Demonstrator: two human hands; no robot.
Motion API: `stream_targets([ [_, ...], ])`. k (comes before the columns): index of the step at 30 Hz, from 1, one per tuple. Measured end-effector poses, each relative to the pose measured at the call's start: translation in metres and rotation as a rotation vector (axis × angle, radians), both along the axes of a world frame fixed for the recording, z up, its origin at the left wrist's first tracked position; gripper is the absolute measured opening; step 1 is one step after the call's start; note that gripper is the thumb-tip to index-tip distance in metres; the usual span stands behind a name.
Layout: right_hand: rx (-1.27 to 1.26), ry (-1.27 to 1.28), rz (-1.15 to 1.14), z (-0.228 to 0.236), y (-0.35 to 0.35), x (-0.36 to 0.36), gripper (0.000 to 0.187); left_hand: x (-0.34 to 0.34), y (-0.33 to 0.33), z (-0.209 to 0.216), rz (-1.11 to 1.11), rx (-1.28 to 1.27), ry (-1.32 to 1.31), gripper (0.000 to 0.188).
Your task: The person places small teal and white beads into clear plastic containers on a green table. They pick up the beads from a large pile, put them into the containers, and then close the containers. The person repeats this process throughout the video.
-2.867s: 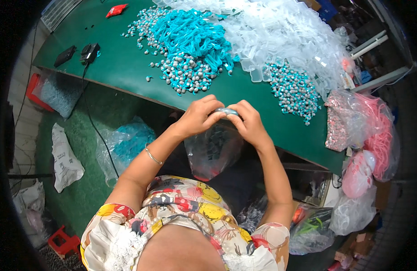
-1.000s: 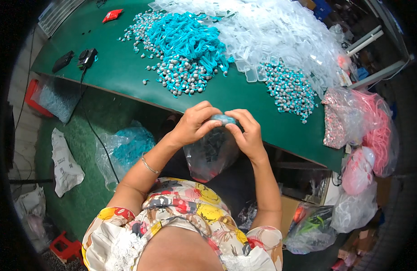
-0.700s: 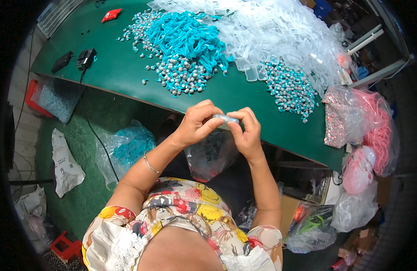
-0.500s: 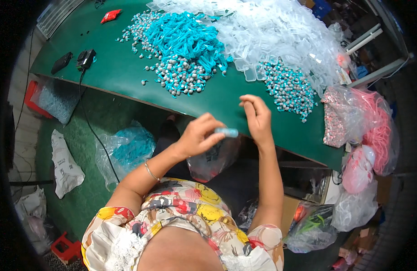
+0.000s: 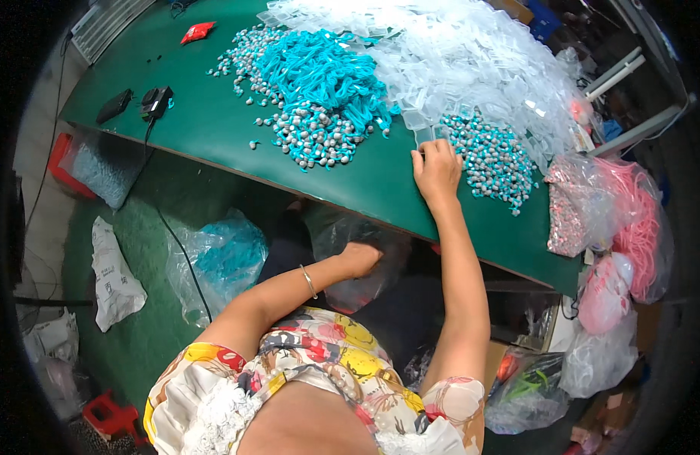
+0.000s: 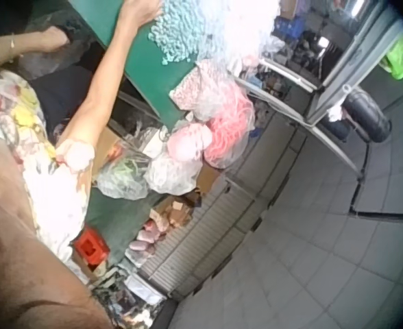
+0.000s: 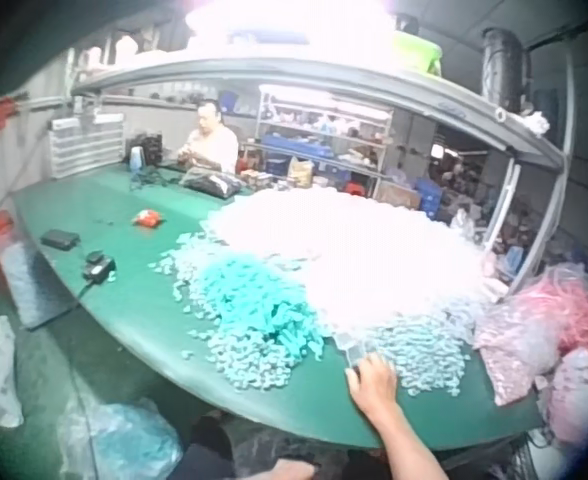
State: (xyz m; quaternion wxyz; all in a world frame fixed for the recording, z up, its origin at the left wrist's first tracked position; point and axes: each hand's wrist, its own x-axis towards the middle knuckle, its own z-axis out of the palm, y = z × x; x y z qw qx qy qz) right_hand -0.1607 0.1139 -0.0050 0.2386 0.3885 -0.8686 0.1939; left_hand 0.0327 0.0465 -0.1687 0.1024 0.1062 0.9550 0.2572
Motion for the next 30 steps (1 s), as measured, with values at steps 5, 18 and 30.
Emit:
stream_targets([
  [5, -0.037, -0.073, 0.159, 0.008, 0.023, 0.027, 0.015, 0.019, -0.025, 0.103, -0.119, 0.373, 0.271, 0.016],
  [18, -0.063, -0.169, 0.410, 0.029, 0.047, 0.052, 0.013, -0.135, -0.101, 0.172, 0.420, -0.347, 0.780, 0.006],
  [30, 0.115, 0.130, -0.221, 0.007, 0.004, -0.063, 0.013, -0.101, -0.085, 0.177, 0.464, -0.165, 0.713, 0.003],
])
